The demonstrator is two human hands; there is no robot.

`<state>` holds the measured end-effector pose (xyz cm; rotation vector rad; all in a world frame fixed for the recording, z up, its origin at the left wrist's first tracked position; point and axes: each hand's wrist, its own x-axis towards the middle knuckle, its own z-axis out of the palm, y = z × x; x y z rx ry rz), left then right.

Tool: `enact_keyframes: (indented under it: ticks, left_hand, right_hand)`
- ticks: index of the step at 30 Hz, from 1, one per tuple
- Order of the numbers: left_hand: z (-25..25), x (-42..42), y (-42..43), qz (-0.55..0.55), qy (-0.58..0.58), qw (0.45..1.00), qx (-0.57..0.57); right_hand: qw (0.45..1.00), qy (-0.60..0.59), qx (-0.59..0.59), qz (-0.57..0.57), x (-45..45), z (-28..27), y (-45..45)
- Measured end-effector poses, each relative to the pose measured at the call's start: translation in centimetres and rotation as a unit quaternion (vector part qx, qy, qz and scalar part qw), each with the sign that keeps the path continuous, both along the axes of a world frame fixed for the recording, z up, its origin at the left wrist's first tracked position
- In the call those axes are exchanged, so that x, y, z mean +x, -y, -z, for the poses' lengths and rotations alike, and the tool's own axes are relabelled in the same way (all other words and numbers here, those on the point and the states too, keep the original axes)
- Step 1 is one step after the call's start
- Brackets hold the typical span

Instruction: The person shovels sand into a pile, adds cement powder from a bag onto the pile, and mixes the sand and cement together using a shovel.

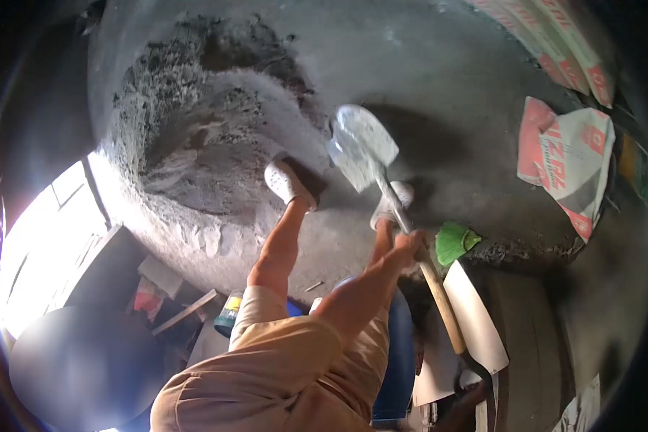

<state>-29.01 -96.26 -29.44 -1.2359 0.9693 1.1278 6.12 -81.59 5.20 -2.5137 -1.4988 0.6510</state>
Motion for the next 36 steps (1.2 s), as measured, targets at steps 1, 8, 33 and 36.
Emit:
enact_keyframes:
  ticks: [1, 8, 33, 36]
  left_hand:
    - [1.2, -2.1, 2.2, 0.081, -0.057, 0.995, 0.001]
    - [10.1, -26.1, 14.8, -0.160, -0.205, 0.962, 0.089]
    - [-23.0, -35.9, 44.3, -0.538, -0.293, 0.790, -0.018]
    - [-24.7, -35.1, 43.4, -0.580, -0.298, 0.757, -0.036]
  right_hand:
    - [0.997, -0.001, -0.006, 0.070, 4.1, 3.1, 0.7]
    - [0.951, -0.280, -0.117, -0.052, -26.7, 17.0, 4.6]
    - [0.342, -0.446, 0.011, -0.827, -52.4, -4.4, 19.3]
    - [0.291, -0.375, 0.002, -0.880, -53.3, -2.7, 14.7]
